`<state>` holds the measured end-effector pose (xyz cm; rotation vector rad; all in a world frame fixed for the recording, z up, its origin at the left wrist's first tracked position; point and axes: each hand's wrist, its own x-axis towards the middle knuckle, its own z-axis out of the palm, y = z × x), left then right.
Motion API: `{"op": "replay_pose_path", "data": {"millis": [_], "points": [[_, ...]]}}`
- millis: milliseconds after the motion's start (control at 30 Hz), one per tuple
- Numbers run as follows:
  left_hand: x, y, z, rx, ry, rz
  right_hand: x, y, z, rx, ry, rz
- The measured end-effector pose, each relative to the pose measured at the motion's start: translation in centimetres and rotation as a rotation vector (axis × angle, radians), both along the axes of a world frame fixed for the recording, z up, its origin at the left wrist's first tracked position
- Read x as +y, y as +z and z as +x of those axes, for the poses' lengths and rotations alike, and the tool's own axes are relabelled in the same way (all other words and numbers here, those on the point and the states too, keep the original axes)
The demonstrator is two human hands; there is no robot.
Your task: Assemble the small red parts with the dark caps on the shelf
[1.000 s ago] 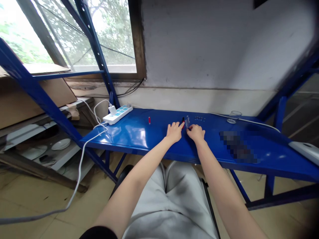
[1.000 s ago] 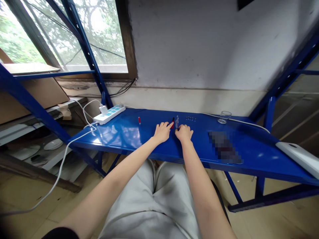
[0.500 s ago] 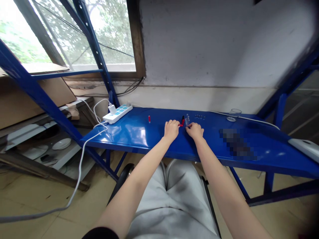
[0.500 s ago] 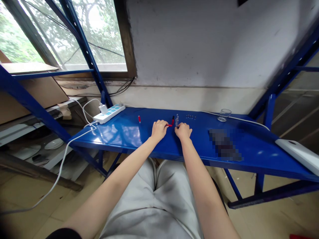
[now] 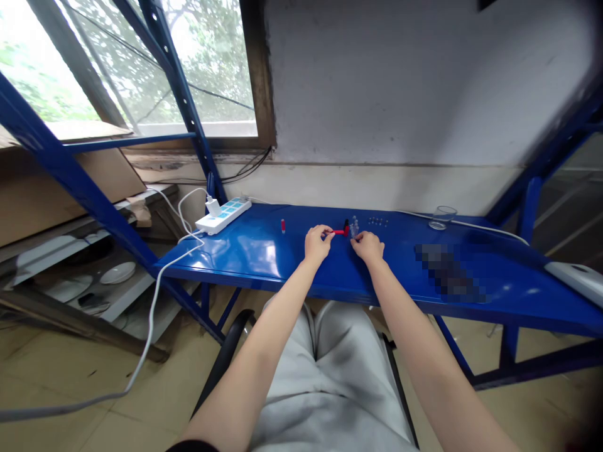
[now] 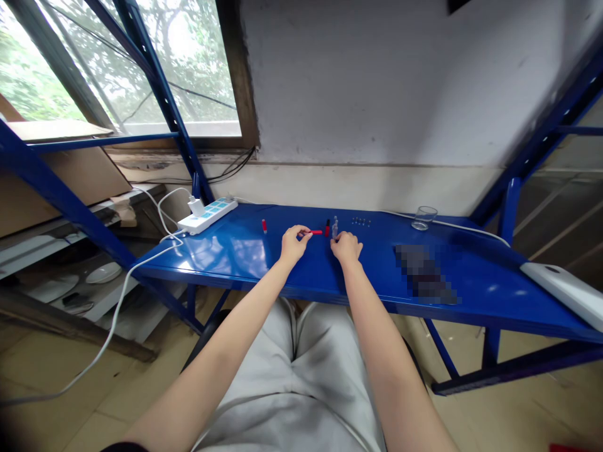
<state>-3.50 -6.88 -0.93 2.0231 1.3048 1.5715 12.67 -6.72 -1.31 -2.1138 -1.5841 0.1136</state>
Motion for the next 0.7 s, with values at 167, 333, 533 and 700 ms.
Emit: {"op": "replay_pose_path", "data": {"millis": [167, 333, 533, 700], "points": [[-0.1, 0.1, 0.0, 0.013, -0.012, -0.017, 0.1, 0.2, -0.1, 0.017, -0.009, -0.03], [-0.2, 0.1, 0.0, 0.026, -0.014, -0.026, -0.4, 0.3, -0.2, -0.115, 0.043, 0.013], [-0.2, 0.0, 0.0, 0.055, -0.013, -0.039, -1.0, 0.7, -0.6, -0.29, 0.168, 0.077], [-0.1, 0.0, 0.0, 0.042, -0.019, -0.036, -1.2, 0.9, -0.7, -0.317, 0.205, 0.087]]}}
